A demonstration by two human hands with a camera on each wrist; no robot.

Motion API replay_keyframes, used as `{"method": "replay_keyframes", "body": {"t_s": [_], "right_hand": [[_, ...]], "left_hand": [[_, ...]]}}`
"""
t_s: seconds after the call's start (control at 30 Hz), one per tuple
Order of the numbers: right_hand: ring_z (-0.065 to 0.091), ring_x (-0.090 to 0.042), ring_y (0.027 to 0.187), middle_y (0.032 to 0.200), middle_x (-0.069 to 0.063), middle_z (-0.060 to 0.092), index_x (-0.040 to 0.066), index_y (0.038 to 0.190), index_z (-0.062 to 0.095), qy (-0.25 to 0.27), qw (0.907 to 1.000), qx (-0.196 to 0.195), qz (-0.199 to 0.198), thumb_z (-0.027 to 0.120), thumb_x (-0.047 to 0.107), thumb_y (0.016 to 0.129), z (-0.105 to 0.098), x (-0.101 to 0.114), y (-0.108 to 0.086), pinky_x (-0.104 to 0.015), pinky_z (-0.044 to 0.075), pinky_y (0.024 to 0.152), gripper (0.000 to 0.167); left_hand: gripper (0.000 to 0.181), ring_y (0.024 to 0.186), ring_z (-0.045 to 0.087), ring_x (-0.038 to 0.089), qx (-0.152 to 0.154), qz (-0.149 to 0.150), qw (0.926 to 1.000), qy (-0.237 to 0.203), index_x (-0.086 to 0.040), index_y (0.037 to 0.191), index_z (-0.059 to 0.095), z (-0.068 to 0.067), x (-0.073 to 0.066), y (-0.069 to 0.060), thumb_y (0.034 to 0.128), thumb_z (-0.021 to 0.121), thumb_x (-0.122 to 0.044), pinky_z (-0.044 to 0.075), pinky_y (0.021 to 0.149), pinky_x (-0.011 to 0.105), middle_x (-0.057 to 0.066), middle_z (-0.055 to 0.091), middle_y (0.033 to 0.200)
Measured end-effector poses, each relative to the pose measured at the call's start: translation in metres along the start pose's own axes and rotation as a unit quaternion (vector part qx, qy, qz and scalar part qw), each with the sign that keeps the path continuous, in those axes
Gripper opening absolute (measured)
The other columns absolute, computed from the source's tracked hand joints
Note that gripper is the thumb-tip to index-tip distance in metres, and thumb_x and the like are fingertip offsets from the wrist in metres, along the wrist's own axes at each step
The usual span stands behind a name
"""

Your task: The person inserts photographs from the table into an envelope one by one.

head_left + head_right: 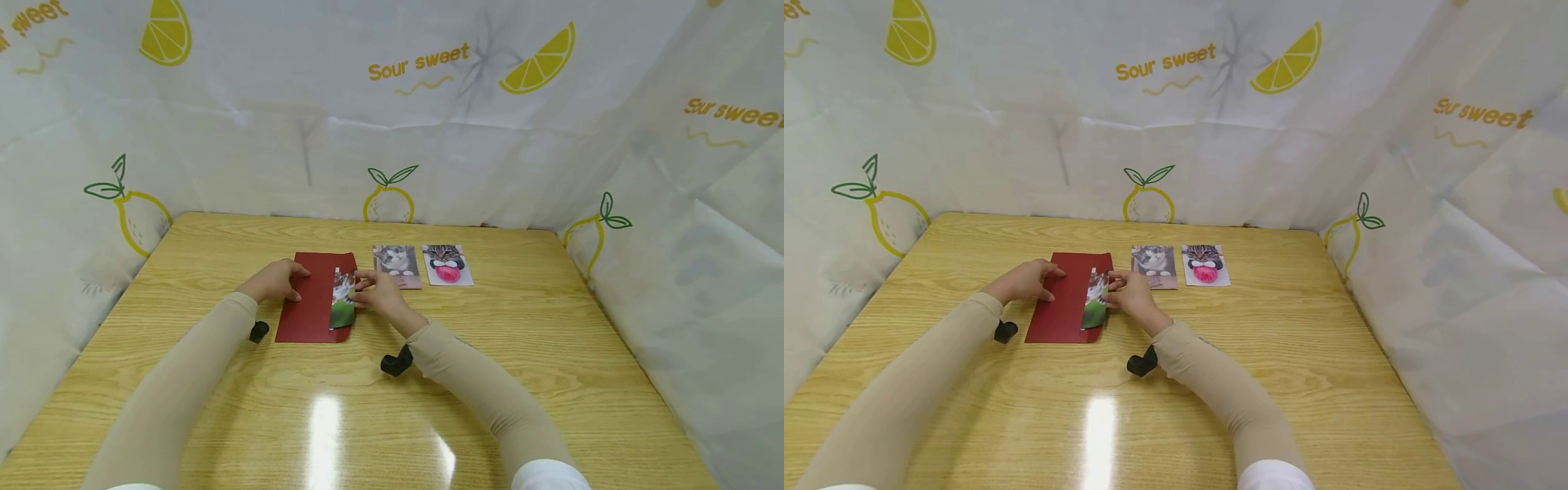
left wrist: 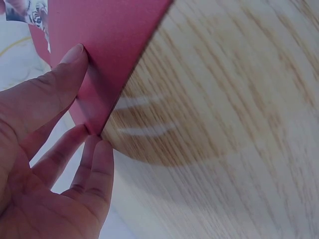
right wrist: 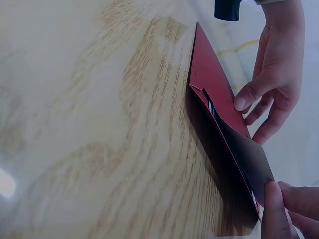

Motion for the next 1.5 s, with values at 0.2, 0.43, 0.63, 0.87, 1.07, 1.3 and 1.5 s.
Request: {"method": "replay_keyframes", "body": {"t_s": [0.2, 0.43, 0.63, 0.87, 1.07, 1.3, 1.5], "right_hand": [[0.067, -0.017, 0.075, 0.102, -0.017, 0.060, 0.002, 0.136, 0.055, 0.002, 1.0000, 0.002, 0.009, 0.066, -0.012, 0.084, 0.004, 0.001, 0.001, -0.030, 0.060, 0.071, 0.055], [0.063, -0.014, 0.070, 0.101, -0.018, 0.059, 0.002, 0.136, 0.054, -0.003, 0.9999, 0.005, 0.012, 0.066, -0.012, 0.084, 0.008, 0.000, 0.005, -0.031, 0.060, 0.071, 0.055], [0.062, -0.013, 0.068, 0.099, -0.017, 0.060, 0.002, 0.133, 0.055, -0.018, 0.9998, 0.002, 0.008, 0.067, -0.012, 0.083, 0.011, 0.000, 0.006, -0.031, 0.061, 0.068, 0.053], [0.060, -0.012, 0.065, 0.090, -0.012, 0.059, 0.000, 0.130, 0.057, -0.037, 0.9993, -0.009, 0.005, 0.068, -0.013, 0.081, 0.015, -0.005, 0.008, -0.030, 0.060, 0.064, 0.052], [0.064, -0.014, 0.069, 0.091, -0.010, 0.059, 0.002, 0.131, 0.057, -0.041, 0.9991, -0.006, 0.010, 0.067, -0.011, 0.083, 0.015, -0.008, 0.009, -0.030, 0.060, 0.064, 0.051], [0.062, -0.012, 0.066, 0.087, -0.006, 0.057, 0.001, 0.128, 0.058, -0.043, 0.9989, -0.008, 0.016, 0.068, -0.012, 0.082, 0.016, -0.007, 0.011, -0.027, 0.059, 0.061, 0.049], [0.062, -0.012, 0.068, 0.087, -0.007, 0.058, 0.000, 0.127, 0.059, -0.039, 0.9991, -0.009, 0.012, 0.067, -0.015, 0.081, 0.018, -0.004, 0.013, -0.027, 0.059, 0.061, 0.048]], "left_hand": [[0.054, 0.132, 0.042, 0.040, 0.001, 0.000, 1.0000, 0.002, 0.002, 0.136, 0.054, 0.000, 0.000, 0.000, 0.0849, 0.073, -0.005, 0.040, 0.108, 0.049, 0.024, 0.048, 0.140], [0.054, 0.132, 0.041, 0.040, 0.001, 0.000, 1.0000, 0.001, 0.002, 0.135, 0.054, -0.001, -0.002, -0.001, 0.0847, 0.073, -0.005, 0.040, 0.108, 0.050, 0.024, 0.048, 0.140], [0.054, 0.133, 0.041, 0.040, 0.002, -0.003, 1.0000, -0.004, 0.002, 0.136, 0.053, 0.000, -0.001, -0.001, 0.0854, 0.072, -0.004, 0.040, 0.108, 0.050, 0.024, 0.047, 0.141], [0.054, 0.132, 0.043, 0.040, 0.000, -0.001, 1.0000, 0.004, 0.003, 0.135, 0.053, 0.000, -0.002, -0.002, 0.0850, 0.072, -0.004, 0.041, 0.108, 0.049, 0.025, 0.049, 0.140], [0.054, 0.131, 0.043, 0.040, -0.001, 0.001, 1.0000, 0.007, 0.003, 0.135, 0.054, 0.000, -0.002, -0.001, 0.0845, 0.073, -0.004, 0.041, 0.108, 0.049, 0.024, 0.049, 0.139], [0.054, 0.133, 0.041, 0.041, 0.002, 0.005, 0.9999, 0.009, 0.002, 0.136, 0.053, 0.000, -0.002, -0.001, 0.0855, 0.072, -0.005, 0.041, 0.108, 0.050, 0.025, 0.048, 0.141], [0.054, 0.132, 0.042, 0.041, 0.004, 0.007, 0.9999, 0.010, 0.003, 0.136, 0.053, -0.002, -0.002, -0.002, 0.0861, 0.071, -0.005, 0.041, 0.107, 0.050, 0.025, 0.048, 0.140]]}}
Point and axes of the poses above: each hand's wrist, its own y-axis towards the middle knuckle, its own z-axis out of the palm, x = y × z, the point moved 1 cm from there along y, towards the middle knuckle
